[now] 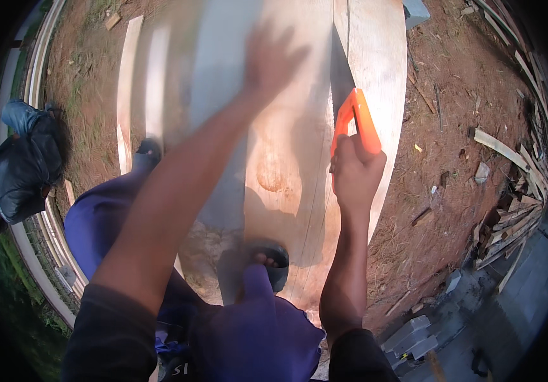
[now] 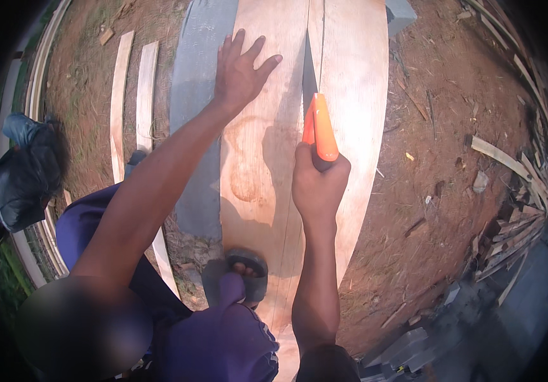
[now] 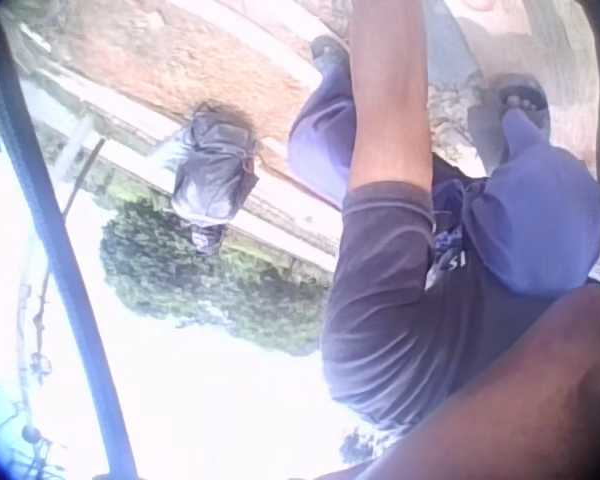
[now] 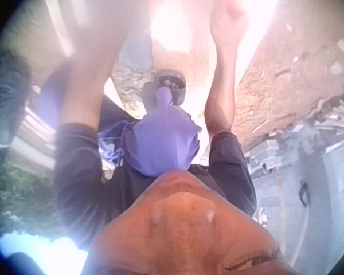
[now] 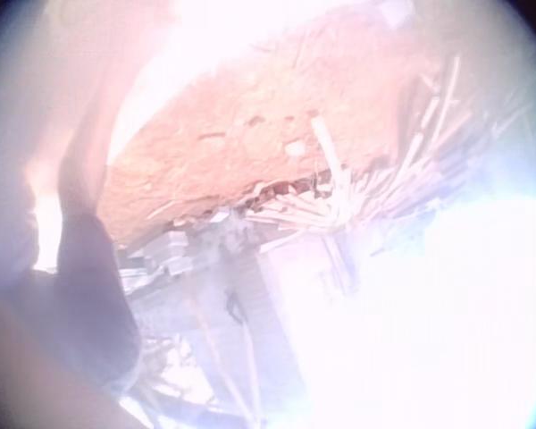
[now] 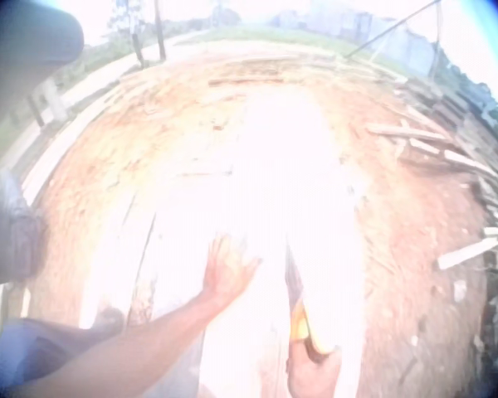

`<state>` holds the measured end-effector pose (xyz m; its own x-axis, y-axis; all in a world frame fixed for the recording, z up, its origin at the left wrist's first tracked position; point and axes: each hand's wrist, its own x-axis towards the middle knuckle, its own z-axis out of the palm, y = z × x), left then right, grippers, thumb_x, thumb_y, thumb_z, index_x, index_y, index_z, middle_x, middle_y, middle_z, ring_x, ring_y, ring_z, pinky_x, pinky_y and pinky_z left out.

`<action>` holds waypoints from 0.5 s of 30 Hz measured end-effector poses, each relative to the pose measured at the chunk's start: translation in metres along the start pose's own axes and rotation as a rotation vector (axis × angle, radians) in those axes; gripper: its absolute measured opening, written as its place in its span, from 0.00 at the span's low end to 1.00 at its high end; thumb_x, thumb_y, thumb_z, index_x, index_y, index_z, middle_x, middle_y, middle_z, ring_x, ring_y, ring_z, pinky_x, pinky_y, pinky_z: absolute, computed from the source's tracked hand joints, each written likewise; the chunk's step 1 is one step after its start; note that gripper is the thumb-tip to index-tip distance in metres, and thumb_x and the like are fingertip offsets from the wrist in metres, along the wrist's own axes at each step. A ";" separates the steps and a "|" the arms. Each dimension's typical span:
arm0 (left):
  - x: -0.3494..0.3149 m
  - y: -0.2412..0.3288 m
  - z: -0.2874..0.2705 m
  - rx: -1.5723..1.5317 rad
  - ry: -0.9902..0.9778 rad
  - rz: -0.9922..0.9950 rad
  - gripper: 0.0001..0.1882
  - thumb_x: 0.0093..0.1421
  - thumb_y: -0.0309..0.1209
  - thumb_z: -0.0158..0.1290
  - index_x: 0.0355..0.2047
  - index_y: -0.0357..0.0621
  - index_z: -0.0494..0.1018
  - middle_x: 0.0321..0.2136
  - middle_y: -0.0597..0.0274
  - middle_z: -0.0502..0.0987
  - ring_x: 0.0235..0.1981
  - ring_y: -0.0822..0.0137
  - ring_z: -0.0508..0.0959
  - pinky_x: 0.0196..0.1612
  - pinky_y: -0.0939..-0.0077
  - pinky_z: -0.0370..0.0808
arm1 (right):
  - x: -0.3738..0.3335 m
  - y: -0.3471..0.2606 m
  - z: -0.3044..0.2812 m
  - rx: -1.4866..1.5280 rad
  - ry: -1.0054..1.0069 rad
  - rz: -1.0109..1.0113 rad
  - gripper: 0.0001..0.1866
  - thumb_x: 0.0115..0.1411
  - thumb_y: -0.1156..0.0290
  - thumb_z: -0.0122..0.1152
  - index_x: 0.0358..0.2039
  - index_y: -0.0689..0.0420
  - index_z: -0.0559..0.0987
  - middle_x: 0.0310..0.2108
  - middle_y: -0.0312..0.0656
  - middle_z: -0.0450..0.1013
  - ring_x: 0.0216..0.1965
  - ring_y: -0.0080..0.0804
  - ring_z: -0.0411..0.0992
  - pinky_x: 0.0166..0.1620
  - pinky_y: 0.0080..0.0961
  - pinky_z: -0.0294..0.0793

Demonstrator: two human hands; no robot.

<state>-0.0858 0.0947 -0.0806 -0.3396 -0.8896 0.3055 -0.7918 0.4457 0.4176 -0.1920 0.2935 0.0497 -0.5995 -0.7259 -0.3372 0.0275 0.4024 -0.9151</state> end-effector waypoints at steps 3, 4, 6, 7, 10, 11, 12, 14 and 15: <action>0.014 0.010 0.005 -0.039 0.001 0.016 0.35 0.64 0.60 0.53 0.63 0.50 0.72 0.68 0.37 0.60 0.71 0.35 0.54 0.71 0.42 0.52 | 0.069 -0.028 0.015 -0.056 0.019 0.064 0.12 0.58 0.72 0.59 0.20 0.59 0.70 0.14 0.34 0.66 0.14 0.21 0.62 0.20 0.24 0.61; 0.011 0.008 0.006 -0.060 -0.008 0.013 0.36 0.64 0.60 0.53 0.63 0.50 0.72 0.68 0.37 0.60 0.71 0.35 0.54 0.71 0.42 0.52 | 0.060 -0.024 0.020 -0.059 0.005 0.042 0.12 0.58 0.72 0.59 0.20 0.59 0.70 0.15 0.34 0.66 0.15 0.20 0.62 0.21 0.23 0.61; 0.005 -0.003 0.005 -0.028 -0.004 0.013 0.35 0.64 0.60 0.53 0.63 0.50 0.72 0.68 0.37 0.60 0.71 0.35 0.54 0.71 0.41 0.53 | 0.014 -0.008 0.018 -0.049 0.019 0.048 0.13 0.59 0.72 0.59 0.20 0.63 0.72 0.16 0.34 0.67 0.19 0.19 0.63 0.25 0.28 0.62; 0.002 -0.011 0.004 -0.006 0.002 0.004 0.35 0.64 0.59 0.54 0.63 0.50 0.72 0.68 0.36 0.60 0.71 0.35 0.54 0.71 0.40 0.53 | -0.028 -0.004 0.004 0.046 0.004 0.074 0.12 0.61 0.75 0.60 0.21 0.62 0.72 0.16 0.32 0.67 0.20 0.16 0.63 0.25 0.24 0.61; -0.002 -0.017 0.007 -0.005 0.035 0.003 0.35 0.64 0.59 0.54 0.63 0.51 0.72 0.67 0.36 0.60 0.70 0.35 0.55 0.71 0.40 0.53 | -0.141 0.020 -0.052 0.106 0.041 0.137 0.09 0.60 0.81 0.57 0.22 0.62 0.73 0.17 0.32 0.67 0.20 0.16 0.64 0.25 0.19 0.62; 0.001 -0.010 0.008 -0.002 0.031 0.005 0.35 0.63 0.59 0.54 0.63 0.51 0.72 0.67 0.36 0.60 0.70 0.35 0.55 0.71 0.40 0.53 | -0.148 0.018 -0.058 0.089 0.053 0.142 0.09 0.60 0.81 0.57 0.22 0.62 0.73 0.16 0.32 0.67 0.20 0.16 0.64 0.26 0.19 0.63; 0.002 -0.007 0.003 0.018 0.026 0.005 0.35 0.63 0.59 0.54 0.63 0.51 0.72 0.68 0.36 0.60 0.70 0.35 0.55 0.71 0.41 0.53 | -0.151 0.014 -0.059 0.080 0.050 0.151 0.09 0.60 0.82 0.57 0.22 0.62 0.73 0.16 0.32 0.67 0.20 0.16 0.63 0.26 0.19 0.63; 0.001 -0.010 -0.001 0.041 0.015 0.005 0.35 0.63 0.59 0.54 0.62 0.51 0.73 0.68 0.36 0.60 0.70 0.36 0.55 0.71 0.41 0.53 | -0.120 0.028 -0.049 0.020 -0.015 -0.008 0.08 0.63 0.81 0.55 0.26 0.62 0.73 0.15 0.34 0.67 0.15 0.19 0.64 0.19 0.19 0.62; -0.001 -0.012 0.000 0.043 0.004 0.007 0.35 0.63 0.60 0.54 0.62 0.51 0.73 0.68 0.37 0.59 0.70 0.36 0.55 0.71 0.42 0.53 | -0.071 0.031 -0.026 0.044 -0.029 -0.054 0.11 0.63 0.79 0.58 0.23 0.61 0.72 0.14 0.34 0.66 0.14 0.19 0.64 0.19 0.20 0.63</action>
<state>-0.0763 0.0904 -0.0856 -0.3430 -0.8860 0.3119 -0.8107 0.4470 0.3782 -0.1691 0.3724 0.0511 -0.5777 -0.7618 -0.2930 0.0312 0.3380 -0.9406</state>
